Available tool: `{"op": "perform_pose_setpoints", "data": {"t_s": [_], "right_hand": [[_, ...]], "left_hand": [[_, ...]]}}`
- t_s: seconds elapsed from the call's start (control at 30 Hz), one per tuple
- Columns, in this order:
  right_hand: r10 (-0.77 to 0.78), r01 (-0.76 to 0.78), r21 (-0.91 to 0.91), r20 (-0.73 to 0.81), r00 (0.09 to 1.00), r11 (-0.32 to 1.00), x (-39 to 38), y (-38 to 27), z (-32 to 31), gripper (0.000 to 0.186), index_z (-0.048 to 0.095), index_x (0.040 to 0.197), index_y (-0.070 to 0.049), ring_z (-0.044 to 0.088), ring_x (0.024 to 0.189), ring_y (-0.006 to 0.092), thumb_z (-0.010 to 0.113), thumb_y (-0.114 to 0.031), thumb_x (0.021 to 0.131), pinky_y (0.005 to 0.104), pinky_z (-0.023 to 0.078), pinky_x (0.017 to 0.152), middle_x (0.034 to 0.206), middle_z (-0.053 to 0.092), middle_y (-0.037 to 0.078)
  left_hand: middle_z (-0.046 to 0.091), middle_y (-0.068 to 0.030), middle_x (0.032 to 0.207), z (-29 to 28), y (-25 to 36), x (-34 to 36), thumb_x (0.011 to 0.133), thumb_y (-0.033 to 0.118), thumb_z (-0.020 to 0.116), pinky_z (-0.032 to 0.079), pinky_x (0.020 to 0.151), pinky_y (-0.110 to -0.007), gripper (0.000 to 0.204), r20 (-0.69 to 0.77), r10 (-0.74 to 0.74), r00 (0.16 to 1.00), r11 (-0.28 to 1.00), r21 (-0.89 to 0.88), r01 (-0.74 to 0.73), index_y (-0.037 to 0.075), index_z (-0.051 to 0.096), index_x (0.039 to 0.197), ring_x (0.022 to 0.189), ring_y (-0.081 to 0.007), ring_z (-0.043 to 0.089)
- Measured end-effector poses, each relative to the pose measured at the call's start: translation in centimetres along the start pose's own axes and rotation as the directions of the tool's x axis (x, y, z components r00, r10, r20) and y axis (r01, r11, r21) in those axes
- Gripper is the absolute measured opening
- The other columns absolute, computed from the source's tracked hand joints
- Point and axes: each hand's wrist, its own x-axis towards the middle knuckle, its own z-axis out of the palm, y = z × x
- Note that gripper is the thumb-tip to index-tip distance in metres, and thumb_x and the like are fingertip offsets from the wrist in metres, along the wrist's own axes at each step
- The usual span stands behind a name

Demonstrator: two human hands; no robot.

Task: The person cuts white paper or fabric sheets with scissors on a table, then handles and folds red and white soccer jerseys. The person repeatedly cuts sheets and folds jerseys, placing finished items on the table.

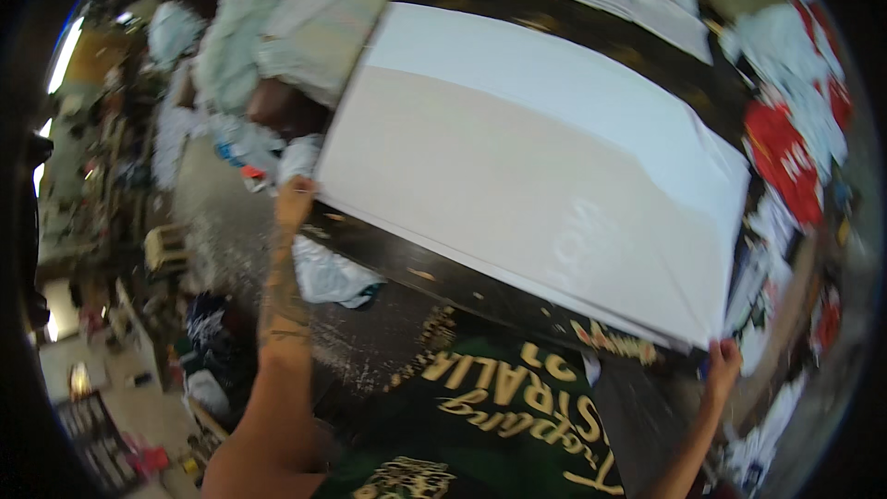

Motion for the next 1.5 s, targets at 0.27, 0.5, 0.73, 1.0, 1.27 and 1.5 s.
{"op": "perform_pose_setpoints", "data": {"t_s": [0.27,0.5,0.73,1.0,1.27,1.5], "right_hand": [[-0.018,0.017,-0.012,-0.152,0.988,1.000,-2.7,-7.4,-2.4,0.016,0.071,0.094,-0.002,0.051,0.072,0.0044,0.077,-0.016,0.100,0.0240,0.040,0.068,0.079,0.062,-0.006],[-0.023,0.028,0.040,-0.122,0.992,0.999,-3.6,-3.8,-1.7,0.014,0.072,0.096,-0.003,0.051,0.072,0.0039,0.077,-0.015,0.100,0.0240,0.040,0.066,0.079,0.063,-0.006],[0.142,-0.139,0.109,-0.021,0.990,0.984,-3.6,0.1,3.5,0.013,0.072,0.094,-0.008,0.052,0.065,0.0033,0.080,-0.018,0.098,0.0236,0.038,0.057,0.075,0.061,-0.008],[0.147,-0.154,0.149,0.056,0.987,0.977,-6.3,-4.7,4.3,0.023,0.079,0.104,0.002,0.065,0.073,0.0113,0.082,-0.016,0.091,0.0304,0.050,0.067,0.081,0.074,0.003],[-0.399,0.423,-0.323,0.142,0.906,0.846,-8.7,-16.6,8.2,0.023,0.074,0.112,-0.007,0.068,0.099,0.0331,0.076,-0.011,0.089,0.0449,0.057,0.083,0.100,0.069,0.012],[-0.160,0.158,-0.028,-0.109,0.981,0.987,-10.0,-10.0,4.4,0.009,0.075,0.094,-0.001,0.065,0.083,0.0332,0.079,-0.009,0.092,0.0424,0.052,0.072,0.087,0.066,0.014]], "left_hand": [[0.077,-0.0103,0.081,-6.0,3.1,1.5,0.093,0.015,0.081,0.055,0.067,-0.033,0.020,0.001,0.000,1.000,0.995,-0.095,0.000,0.003,0.076,0.108,0.072,-0.0169,0.073],[0.079,-0.0114,0.087,-3.5,3.4,-1.3,0.094,0.016,0.080,0.057,0.074,-0.035,0.016,-0.032,0.011,0.999,0.996,-0.093,-0.014,0.003,0.079,0.104,0.077,-0.0212,0.075],[0.052,-0.0227,0.156,4.0,6.9,-4.2,0.103,0.031,0.066,0.046,0.109,-0.052,0.056,-0.248,0.160,0.956,0.968,0.230,-0.102,0.016,0.053,0.155,0.139,-0.0399,0.055],[0.029,-0.0164,0.177,4.8,17.5,-4.1,0.108,0.055,0.055,0.018,0.129,-0.065,0.072,-0.043,0.039,0.998,0.757,0.654,-0.001,0.029,0.032,0.172,0.165,-0.0387,0.020],[0.046,-0.0130,0.164,21.7,58.8,-15.5,0.100,0.029,0.072,0.012,0.132,-0.062,0.071,0.128,0.956,0.264,0.292,-0.314,-0.903,0.011,0.045,0.162,0.159,-0.0314,0.033],[0.058,-0.0072,0.148,26.8,79.1,-10.9,0.085,0.009,0.078,0.019,0.128,-0.070,0.026,0.560,0.827,-0.036,-0.028,-0.023,-0.999,0.018,0.079,0.110,0.153,-0.0321,0.041]]}}
